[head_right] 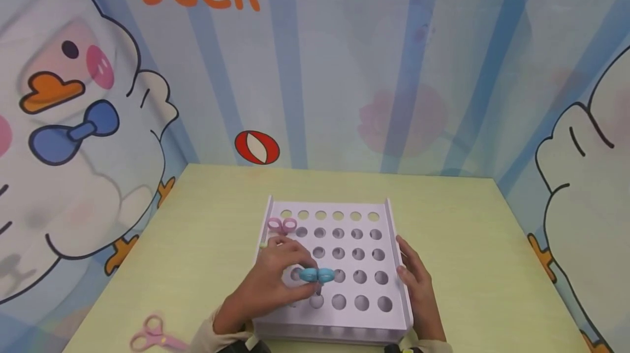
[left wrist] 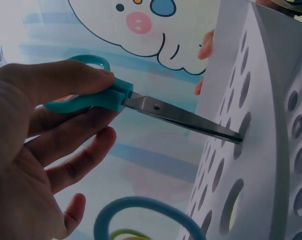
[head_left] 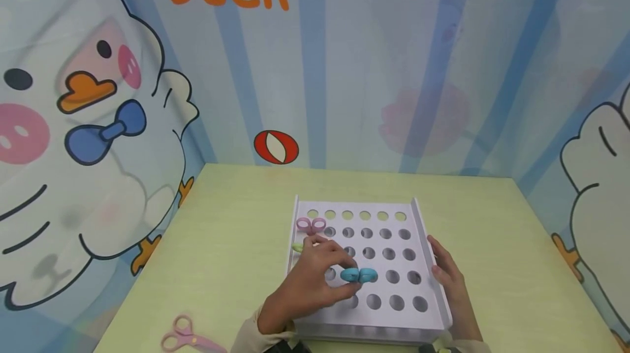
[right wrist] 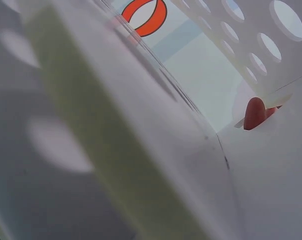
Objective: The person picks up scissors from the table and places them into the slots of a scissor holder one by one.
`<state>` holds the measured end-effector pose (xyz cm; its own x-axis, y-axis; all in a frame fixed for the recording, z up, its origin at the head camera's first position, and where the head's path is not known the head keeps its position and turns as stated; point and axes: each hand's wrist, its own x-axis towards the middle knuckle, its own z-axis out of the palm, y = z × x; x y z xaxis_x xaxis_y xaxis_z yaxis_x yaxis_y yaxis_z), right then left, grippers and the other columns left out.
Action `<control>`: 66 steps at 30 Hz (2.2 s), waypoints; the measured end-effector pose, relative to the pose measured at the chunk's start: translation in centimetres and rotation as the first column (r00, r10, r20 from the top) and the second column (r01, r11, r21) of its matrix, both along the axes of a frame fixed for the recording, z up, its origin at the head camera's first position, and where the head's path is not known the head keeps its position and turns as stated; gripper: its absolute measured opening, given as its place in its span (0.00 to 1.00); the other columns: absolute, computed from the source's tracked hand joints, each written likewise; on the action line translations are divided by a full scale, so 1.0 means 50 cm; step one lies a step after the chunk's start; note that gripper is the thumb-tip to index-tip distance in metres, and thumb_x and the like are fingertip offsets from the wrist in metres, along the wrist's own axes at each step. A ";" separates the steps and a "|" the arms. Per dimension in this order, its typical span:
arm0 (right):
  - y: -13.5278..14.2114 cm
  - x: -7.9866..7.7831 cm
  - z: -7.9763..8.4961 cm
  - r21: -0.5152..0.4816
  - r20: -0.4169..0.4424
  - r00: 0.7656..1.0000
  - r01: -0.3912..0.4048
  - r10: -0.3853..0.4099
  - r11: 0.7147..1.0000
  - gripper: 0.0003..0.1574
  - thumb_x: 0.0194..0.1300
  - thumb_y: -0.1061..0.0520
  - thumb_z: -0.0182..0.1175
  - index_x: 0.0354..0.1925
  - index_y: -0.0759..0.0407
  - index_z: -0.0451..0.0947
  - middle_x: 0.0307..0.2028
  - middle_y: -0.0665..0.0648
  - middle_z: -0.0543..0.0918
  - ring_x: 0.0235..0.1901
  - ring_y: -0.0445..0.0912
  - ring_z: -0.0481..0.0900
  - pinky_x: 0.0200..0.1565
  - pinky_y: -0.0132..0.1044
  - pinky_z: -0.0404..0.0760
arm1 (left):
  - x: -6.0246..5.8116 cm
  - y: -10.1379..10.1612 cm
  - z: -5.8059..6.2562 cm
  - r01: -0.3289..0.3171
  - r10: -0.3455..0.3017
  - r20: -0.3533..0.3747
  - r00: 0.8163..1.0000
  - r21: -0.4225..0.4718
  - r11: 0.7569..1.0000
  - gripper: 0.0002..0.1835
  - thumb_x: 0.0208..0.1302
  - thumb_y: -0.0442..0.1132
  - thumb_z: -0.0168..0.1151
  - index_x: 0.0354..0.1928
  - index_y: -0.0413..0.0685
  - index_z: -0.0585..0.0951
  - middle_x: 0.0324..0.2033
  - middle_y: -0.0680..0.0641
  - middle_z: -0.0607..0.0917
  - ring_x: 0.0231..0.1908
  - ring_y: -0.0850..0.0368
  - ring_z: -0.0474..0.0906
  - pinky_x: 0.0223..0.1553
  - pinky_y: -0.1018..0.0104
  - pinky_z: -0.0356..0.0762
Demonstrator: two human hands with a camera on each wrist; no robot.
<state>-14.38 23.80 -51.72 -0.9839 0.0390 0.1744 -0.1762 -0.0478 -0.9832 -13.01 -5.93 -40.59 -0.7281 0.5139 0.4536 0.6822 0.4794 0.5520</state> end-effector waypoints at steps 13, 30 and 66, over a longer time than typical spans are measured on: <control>0.000 0.002 0.001 -0.065 0.024 0.998 -0.048 0.049 0.997 0.32 0.76 0.60 0.41 0.74 0.43 0.64 0.60 0.32 0.76 0.54 0.31 0.78 0.50 0.27 0.82 | 0.000 0.009 -0.025 -0.057 0.051 -0.027 0.998 -0.265 0.962 0.10 0.50 0.41 0.77 0.32 0.55 0.84 0.28 0.59 0.85 0.41 0.65 0.80 0.58 0.48 0.64; 0.000 0.001 0.000 -0.049 -0.023 0.999 -0.031 0.030 0.998 0.34 0.74 0.63 0.41 0.74 0.45 0.64 0.60 0.31 0.77 0.54 0.29 0.78 0.49 0.26 0.82 | 0.010 -0.034 0.001 -0.050 0.066 0.071 0.995 -0.211 0.976 0.17 0.55 0.45 0.76 0.45 0.55 0.83 0.44 0.57 0.86 0.56 0.59 0.76 0.65 0.34 0.54; 0.004 -0.005 -0.009 -0.071 -0.105 0.993 -0.069 0.061 0.995 0.36 0.73 0.66 0.40 0.72 0.41 0.67 0.59 0.34 0.79 0.53 0.31 0.79 0.48 0.26 0.83 | 0.036 -0.251 -0.068 -0.448 0.449 -0.028 0.893 0.019 0.894 0.14 0.53 0.33 0.75 0.39 0.58 0.85 0.39 0.57 0.88 0.47 0.56 0.84 0.56 0.44 0.68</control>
